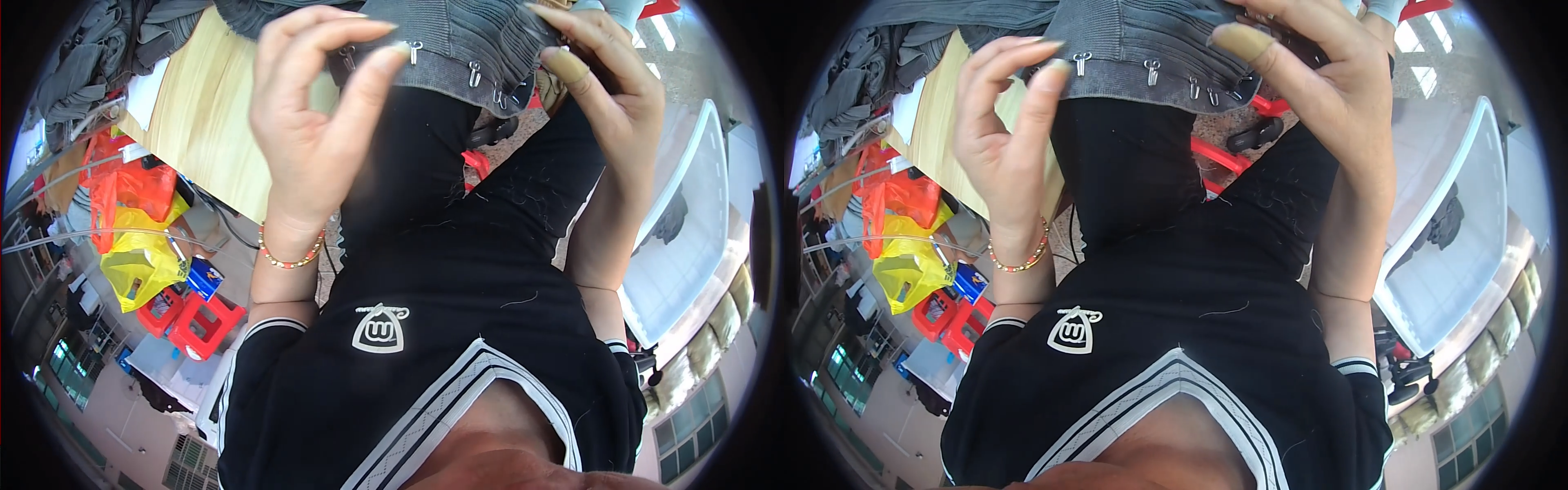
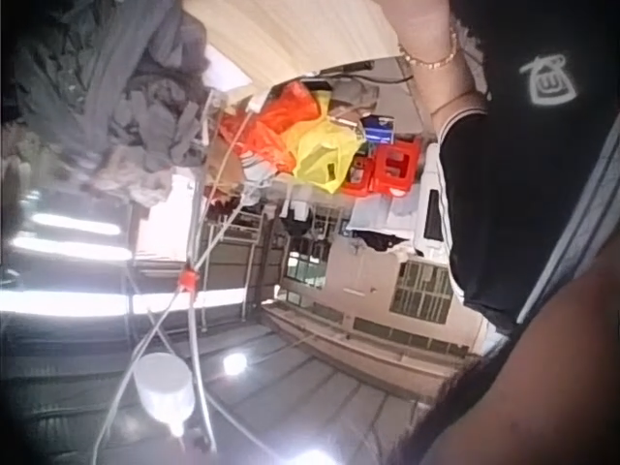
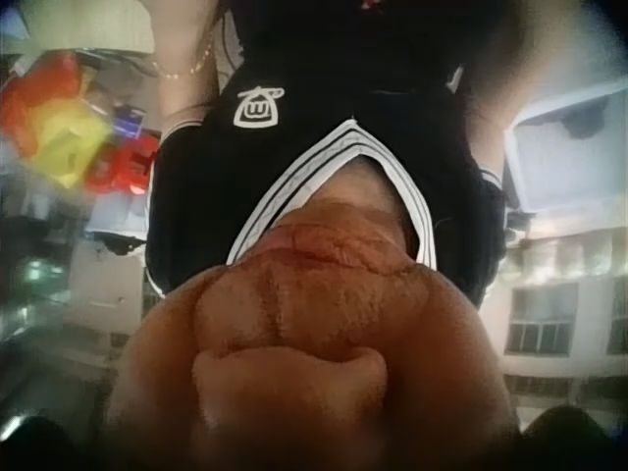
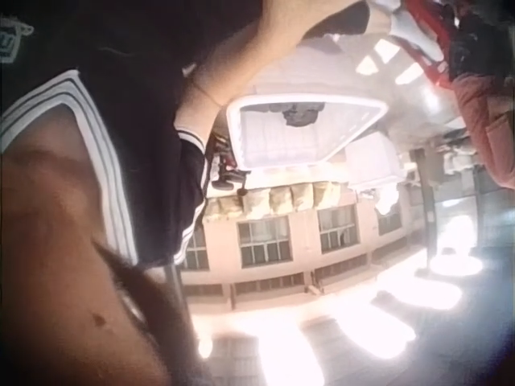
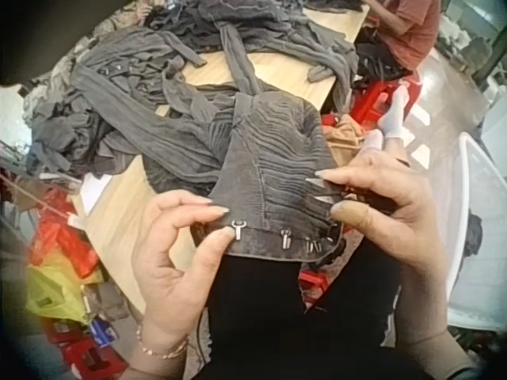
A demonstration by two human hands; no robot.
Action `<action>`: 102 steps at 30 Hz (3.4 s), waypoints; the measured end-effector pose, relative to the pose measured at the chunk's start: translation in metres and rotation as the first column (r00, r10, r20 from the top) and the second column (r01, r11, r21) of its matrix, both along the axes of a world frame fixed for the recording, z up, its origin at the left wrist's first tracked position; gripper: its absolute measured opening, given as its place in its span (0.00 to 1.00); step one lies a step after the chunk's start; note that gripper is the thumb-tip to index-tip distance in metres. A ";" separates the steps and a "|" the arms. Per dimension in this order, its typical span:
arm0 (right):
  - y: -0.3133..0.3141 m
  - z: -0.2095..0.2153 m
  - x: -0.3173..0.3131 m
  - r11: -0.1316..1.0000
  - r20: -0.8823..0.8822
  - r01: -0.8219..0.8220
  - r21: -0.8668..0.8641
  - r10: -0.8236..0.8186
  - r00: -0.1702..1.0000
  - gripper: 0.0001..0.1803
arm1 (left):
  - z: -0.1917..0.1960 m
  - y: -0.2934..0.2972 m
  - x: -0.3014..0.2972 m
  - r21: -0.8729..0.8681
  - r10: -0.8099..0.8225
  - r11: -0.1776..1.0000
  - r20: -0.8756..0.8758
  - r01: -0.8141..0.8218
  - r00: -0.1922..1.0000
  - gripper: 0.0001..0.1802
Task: Trimming excess threads and loose ends from fabric components using small snips.
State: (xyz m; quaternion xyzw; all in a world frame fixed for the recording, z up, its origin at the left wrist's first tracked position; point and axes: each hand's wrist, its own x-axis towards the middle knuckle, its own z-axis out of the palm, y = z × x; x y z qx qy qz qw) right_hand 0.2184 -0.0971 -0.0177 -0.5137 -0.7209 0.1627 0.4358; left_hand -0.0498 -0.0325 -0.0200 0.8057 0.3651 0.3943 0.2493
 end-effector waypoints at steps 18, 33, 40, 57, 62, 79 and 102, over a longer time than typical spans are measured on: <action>-0.029 -0.024 -0.011 0.973 -0.241 -0.113 -0.200 0.063 0.968 0.19 | -0.015 -0.003 -0.038 0.182 -0.104 0.977 -0.058 0.113 0.993 0.11; -0.033 -0.010 -0.030 0.957 -0.289 0.027 -0.289 -0.114 0.951 0.19 | 0.011 -0.014 -0.009 0.178 -0.161 0.967 -0.135 0.183 0.978 0.22; -0.043 0.003 -0.029 0.934 -0.347 0.051 -0.355 -0.182 0.920 0.19 | 0.023 -0.018 0.016 0.207 -0.111 0.958 -0.371 0.199 0.922 0.25; -0.049 0.000 -0.031 0.956 -0.447 -0.002 -0.294 -0.136 0.884 0.19 | 0.021 -0.010 0.017 0.074 -0.198 0.975 -0.146 0.210 0.969 0.05; -0.049 -0.001 -0.033 0.959 -0.426 -0.073 -0.274 -0.053 0.903 0.21 | 0.019 -0.008 0.018 -0.061 -0.216 0.975 -0.022 0.214 0.976 0.04; -0.029 0.005 -0.055 0.997 -0.022 0.069 -0.023 -0.070 0.997 0.21 | 0.006 0.001 0.009 -0.363 -0.193 0.884 0.290 0.294 0.937 0.06; -0.054 -0.011 -0.035 0.954 -0.342 0.201 -0.220 -0.269 0.900 0.18 | 0.031 -0.016 0.024 0.246 -0.112 0.945 -0.374 0.215 0.921 0.17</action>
